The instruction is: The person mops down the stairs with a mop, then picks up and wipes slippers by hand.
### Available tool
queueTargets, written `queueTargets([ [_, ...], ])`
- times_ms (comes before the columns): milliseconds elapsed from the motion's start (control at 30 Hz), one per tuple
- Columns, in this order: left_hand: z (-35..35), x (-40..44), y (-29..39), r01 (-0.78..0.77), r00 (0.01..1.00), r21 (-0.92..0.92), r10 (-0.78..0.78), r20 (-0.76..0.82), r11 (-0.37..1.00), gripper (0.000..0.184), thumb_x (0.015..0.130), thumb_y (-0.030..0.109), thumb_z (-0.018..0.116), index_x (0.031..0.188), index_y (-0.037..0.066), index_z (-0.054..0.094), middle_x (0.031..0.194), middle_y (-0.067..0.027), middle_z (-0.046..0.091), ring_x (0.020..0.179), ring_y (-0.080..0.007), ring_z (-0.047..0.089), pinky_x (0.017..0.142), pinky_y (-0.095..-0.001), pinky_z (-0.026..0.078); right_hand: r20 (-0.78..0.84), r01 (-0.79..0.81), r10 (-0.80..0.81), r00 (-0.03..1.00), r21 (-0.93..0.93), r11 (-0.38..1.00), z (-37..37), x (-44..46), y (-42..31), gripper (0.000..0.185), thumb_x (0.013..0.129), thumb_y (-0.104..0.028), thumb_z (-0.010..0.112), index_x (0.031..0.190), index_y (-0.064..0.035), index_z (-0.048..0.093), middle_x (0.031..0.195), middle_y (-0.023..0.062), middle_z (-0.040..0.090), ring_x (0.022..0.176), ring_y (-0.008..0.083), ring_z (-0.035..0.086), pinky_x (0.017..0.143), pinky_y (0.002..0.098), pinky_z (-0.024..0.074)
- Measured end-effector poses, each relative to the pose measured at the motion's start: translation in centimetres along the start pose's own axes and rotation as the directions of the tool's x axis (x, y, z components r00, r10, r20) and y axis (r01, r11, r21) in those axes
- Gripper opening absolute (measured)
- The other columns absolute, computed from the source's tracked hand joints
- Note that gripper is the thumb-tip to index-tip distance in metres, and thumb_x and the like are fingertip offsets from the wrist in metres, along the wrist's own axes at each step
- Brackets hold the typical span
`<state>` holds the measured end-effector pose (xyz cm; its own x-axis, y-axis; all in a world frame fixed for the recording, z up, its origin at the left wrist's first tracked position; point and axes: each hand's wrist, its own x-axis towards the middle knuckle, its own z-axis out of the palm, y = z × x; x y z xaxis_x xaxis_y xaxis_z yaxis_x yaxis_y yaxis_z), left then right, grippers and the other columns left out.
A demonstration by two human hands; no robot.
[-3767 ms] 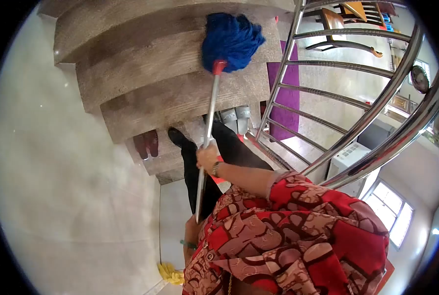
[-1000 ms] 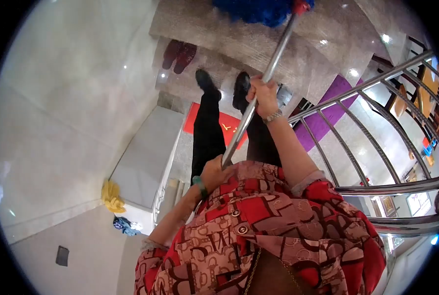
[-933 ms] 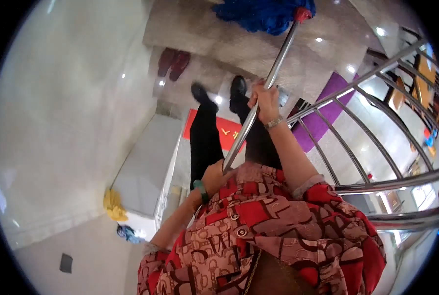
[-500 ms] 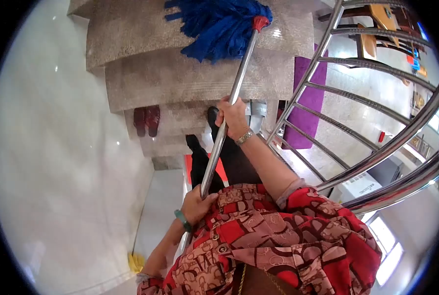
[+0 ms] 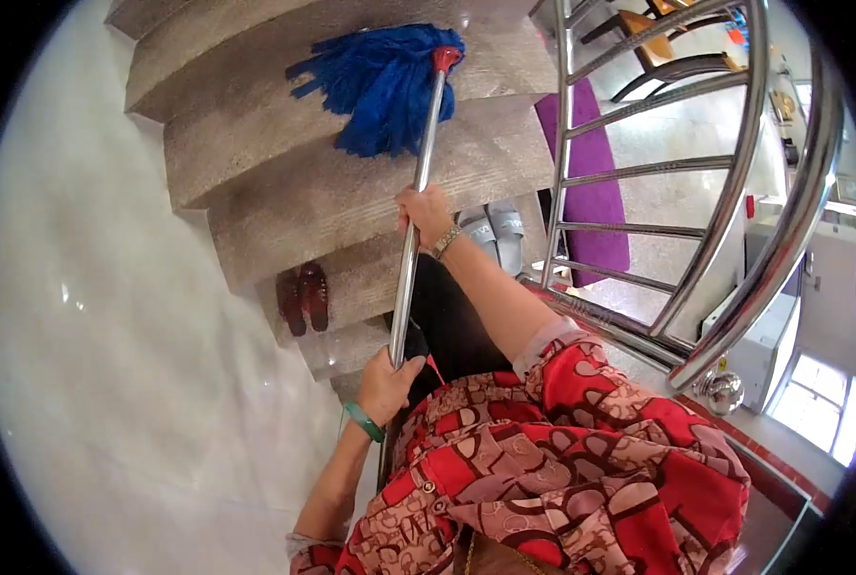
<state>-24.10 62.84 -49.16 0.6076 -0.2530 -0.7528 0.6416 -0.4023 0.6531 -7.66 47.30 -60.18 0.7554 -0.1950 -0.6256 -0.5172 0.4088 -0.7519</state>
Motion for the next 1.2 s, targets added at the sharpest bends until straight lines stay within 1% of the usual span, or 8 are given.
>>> queueTargets([
  [133, 1.7, 1.1, 0.3, -0.032, 0.998, 0.164, 0.039, -0.041, 0.986, 0.025, 0.078, 0.019, 0.059, 0.073, 0.000, 0.044, 0.052, -0.0025, 0.044, 0.035, -0.0115, 0.045, 0.033, -0.0262, 0.038, 0.028, 0.051, -0.051, 0.998, 0.000, 0.999, -1.2, 0.9, -0.4, 0.009, 0.071, -0.001, 0.050, 0.075, 0.0015, 0.043, 0.053, 0.0098, 0.046, 0.036, 0.0203, 0.048, 0.030, 0.0336, 0.0365],
  [233, 2.3, 1.2, 0.7, 0.049, 0.999, 0.019, -0.048, -0.021, 0.999, 0.027, 0.077, 0.019, 0.061, 0.071, 0.000, 0.043, 0.051, -0.0043, 0.044, 0.036, -0.0123, 0.046, 0.032, -0.0263, 0.037, 0.005, 0.032, -0.032, 0.999, -0.045, 0.998, -1.6, 0.6, -1.0, 0.012, 0.072, -0.003, 0.052, 0.077, 0.0017, 0.042, 0.052, 0.0104, 0.046, 0.037, 0.0203, 0.048, 0.030, 0.0332, 0.0365],
  [400, 3.2, 2.2, 1.1, 0.040, 0.999, 0.060, -0.038, -0.033, 0.997, 0.027, 0.077, 0.019, 0.061, 0.069, 0.001, 0.043, 0.052, -0.0037, 0.045, 0.036, -0.0119, 0.045, 0.034, -0.0283, 0.038, -0.045, 0.105, -0.107, 0.993, -0.043, 0.994, -2.4, 0.6, -2.0, 0.011, 0.067, -0.005, 0.055, 0.060, -0.0012, 0.047, 0.047, 0.0065, 0.045, 0.033, 0.0158, 0.044, 0.029, 0.0281, 0.0335],
  [667, 4.8, 3.9, -0.7, -0.044, 0.995, 0.026, 0.041, 0.096, 0.999, 0.031, 0.074, 0.023, 0.062, 0.069, 0.001, 0.043, 0.051, -0.0070, 0.046, 0.040, -0.0155, 0.047, 0.040, -0.0309, 0.038, -0.157, 0.122, -0.129, 0.979, -0.055, 0.991, -7.9, -0.1, -1.3, 0.008, 0.068, -0.004, 0.053, 0.063, -0.0002, 0.046, 0.046, 0.0062, 0.044, 0.033, 0.0165, 0.044, 0.030, 0.0290, 0.0346],
  [800, 4.8, 1.6, -4.5, -0.014, 0.998, 0.267, -0.001, 0.058, 0.964, 0.036, 0.073, 0.031, 0.061, 0.073, -0.001, 0.046, 0.060, -0.0139, 0.050, 0.054, -0.0258, 0.052, 0.051, -0.0368, 0.040, -0.207, 0.125, -0.137, 0.969, -0.069, 0.990, -7.4, -3.7, 0.9, 0.007, 0.068, -0.004, 0.051, 0.070, 0.0009, 0.046, 0.045, 0.0065, 0.043, 0.032, 0.0169, 0.044, 0.029, 0.0297, 0.0348],
  [933, 2.6, -3.3, -6.6, 0.172, 0.969, 0.211, -0.204, 0.140, 0.962, 0.042, 0.074, 0.038, 0.060, 0.079, -0.002, 0.048, 0.066, -0.0158, 0.054, 0.062, -0.0318, 0.053, 0.056, -0.0377, 0.041, -0.170, 0.049, -0.042, 0.985, 0.037, 0.998, -5.6, -7.2, 5.0, 0.008, 0.072, -0.005, 0.048, 0.077, 0.0004, 0.045, 0.044, 0.0056, 0.041, 0.031, 0.0167, 0.044, 0.027, 0.0294, 0.0332],
  [1000, 2.0, -6.5, -8.8, 0.083, 0.995, 0.315, -0.095, 0.022, 0.945, 0.042, 0.075, 0.037, 0.060, 0.085, -0.002, 0.050, 0.069, -0.0169, 0.055, 0.063, -0.0299, 0.054, 0.057, -0.0362, 0.042, -0.221, -0.096, 0.094, 0.971, 0.004, 0.995, -3.7, -10.3, 7.0, 0.010, 0.074, -0.005, 0.047, 0.081, -0.0011, 0.043, 0.048, 0.0054, 0.042, 0.032, 0.0169, 0.044, 0.028, 0.0291, 0.0338],
  [1200, 0.3, -16.8, -15.5, 0.341, 0.940, 0.136, -0.336, -0.054, 0.930, 0.021, 0.078, 0.016, 0.059, 0.092, 0.001, 0.054, 0.070, -0.0119, 0.059, 0.062, -0.0187, 0.054, 0.056, -0.0303, 0.043, -0.006, -0.368, 0.369, 0.929, 0.076, 0.927, 0.2, -17.3, 15.4, 0.017, 0.074, -0.003, 0.050, 0.086, -0.0013, 0.038, 0.058, 0.0058, 0.044, 0.036, 0.0157, 0.046, 0.030, 0.0283, 0.0359],
])
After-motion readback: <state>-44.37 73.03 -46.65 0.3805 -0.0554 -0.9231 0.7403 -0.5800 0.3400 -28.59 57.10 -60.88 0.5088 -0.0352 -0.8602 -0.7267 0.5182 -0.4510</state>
